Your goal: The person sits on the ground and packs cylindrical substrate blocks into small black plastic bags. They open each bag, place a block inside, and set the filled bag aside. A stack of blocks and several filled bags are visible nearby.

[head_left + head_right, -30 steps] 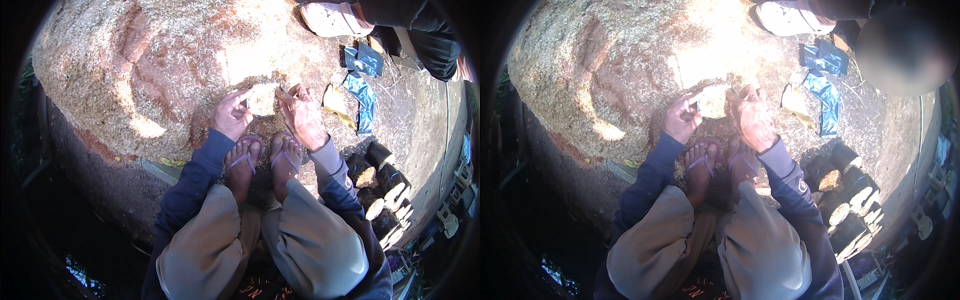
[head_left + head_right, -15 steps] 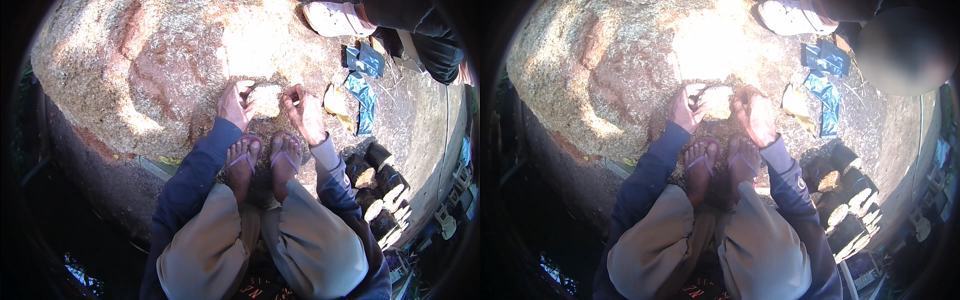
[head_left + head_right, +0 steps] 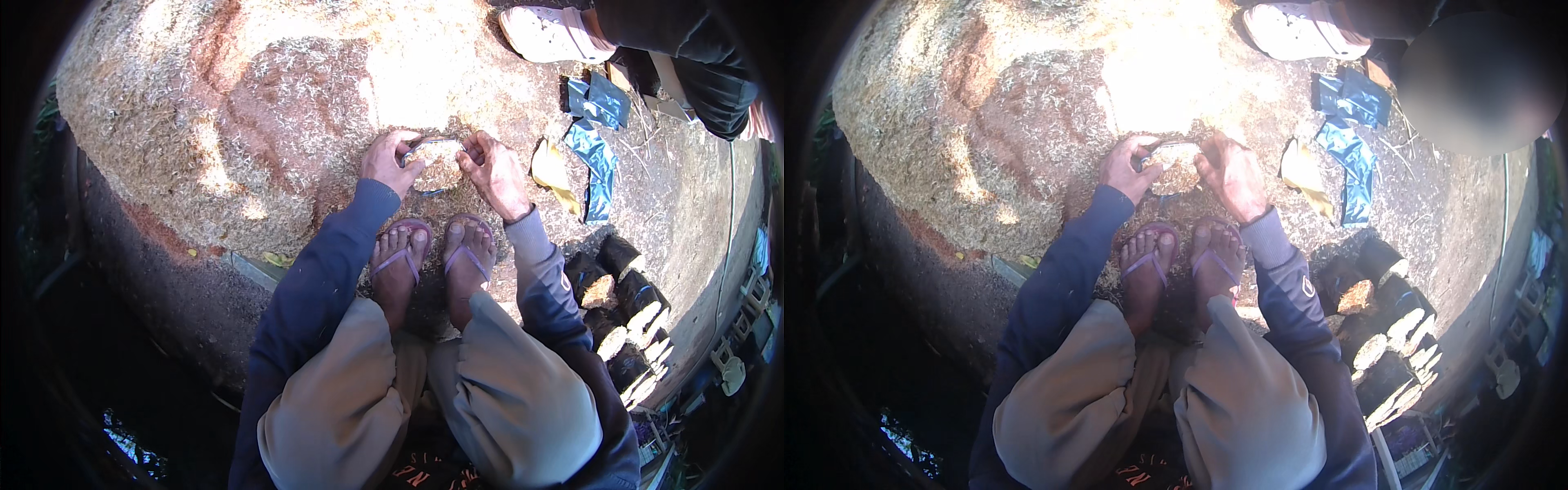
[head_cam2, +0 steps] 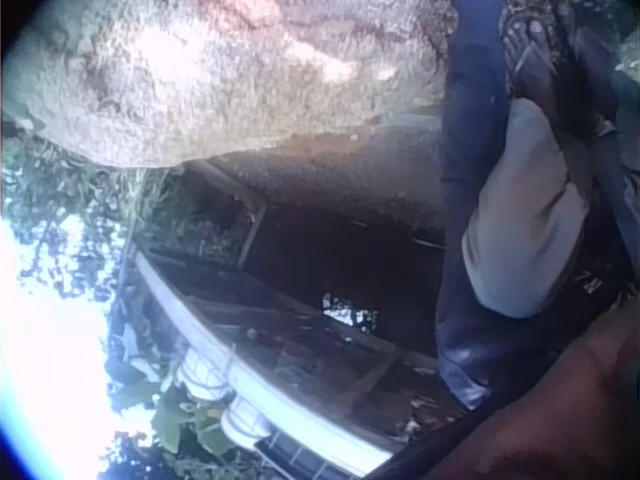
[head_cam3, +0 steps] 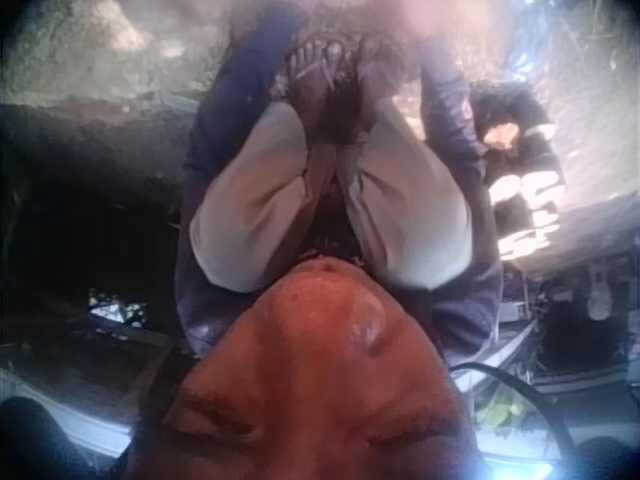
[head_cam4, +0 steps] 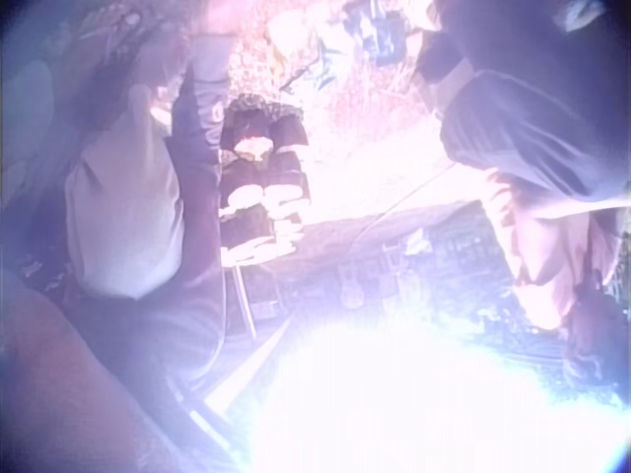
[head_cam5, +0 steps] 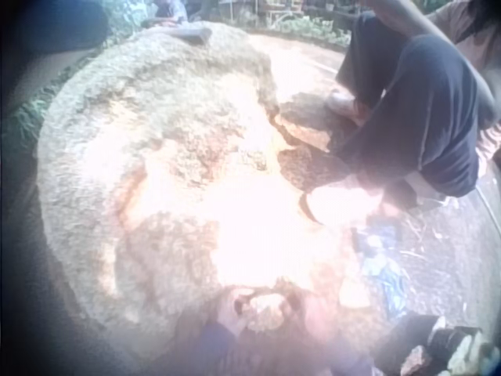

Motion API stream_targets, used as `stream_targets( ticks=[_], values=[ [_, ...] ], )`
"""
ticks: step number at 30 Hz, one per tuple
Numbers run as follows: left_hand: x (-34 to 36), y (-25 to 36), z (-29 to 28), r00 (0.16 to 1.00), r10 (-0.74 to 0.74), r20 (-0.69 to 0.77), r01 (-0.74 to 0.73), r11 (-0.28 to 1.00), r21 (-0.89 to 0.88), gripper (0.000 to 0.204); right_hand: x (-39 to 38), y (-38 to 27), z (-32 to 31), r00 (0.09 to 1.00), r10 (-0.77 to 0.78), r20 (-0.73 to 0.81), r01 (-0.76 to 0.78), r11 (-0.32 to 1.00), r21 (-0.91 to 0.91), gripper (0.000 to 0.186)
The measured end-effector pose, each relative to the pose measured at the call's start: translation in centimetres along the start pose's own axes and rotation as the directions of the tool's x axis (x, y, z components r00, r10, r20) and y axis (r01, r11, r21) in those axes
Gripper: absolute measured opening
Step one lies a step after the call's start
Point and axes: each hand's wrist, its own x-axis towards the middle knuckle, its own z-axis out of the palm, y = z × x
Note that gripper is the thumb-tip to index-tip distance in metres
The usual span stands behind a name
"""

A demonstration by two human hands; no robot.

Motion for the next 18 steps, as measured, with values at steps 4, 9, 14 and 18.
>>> stream_targets(
  ticks=[4, 9, 14, 18],
  values=[
    [0.2, 0.0, -0.1, 1.0, 0.002, 0.001, -0.002, 1.0, 0.002, 0.045, 0.1, -0.6, 0.0, 0.999, 0.036, 0.026, -0.038, 0.997, 0.066, 0.015],
    [-0.3, -0.3, -0.9, 0.994, -0.008, 0.109, 0.036, 0.965, -0.259, 0.048, -0.7, 0.1, -0.7, 0.965, 0.148, 0.216, -0.225, 0.892, 0.393, 0.011],
    [-0.1, 0.1, -0.5, 0.984, 0.177, 0.028, -0.169, 0.968, -0.183, 0.047, -0.7, 0.5, -1.3, 0.964, 0.111, 0.243, -0.196, 0.912, 0.361, 0.011],
    [0.1, 0.1, -0.3, 0.989, 0.147, 0.014, -0.146, 0.988, -0.06, 0.042, -0.4, -0.6, -1.7, 0.979, -0.038, 0.199, 0.001, 0.983, 0.183, 0.014]
  ],
)
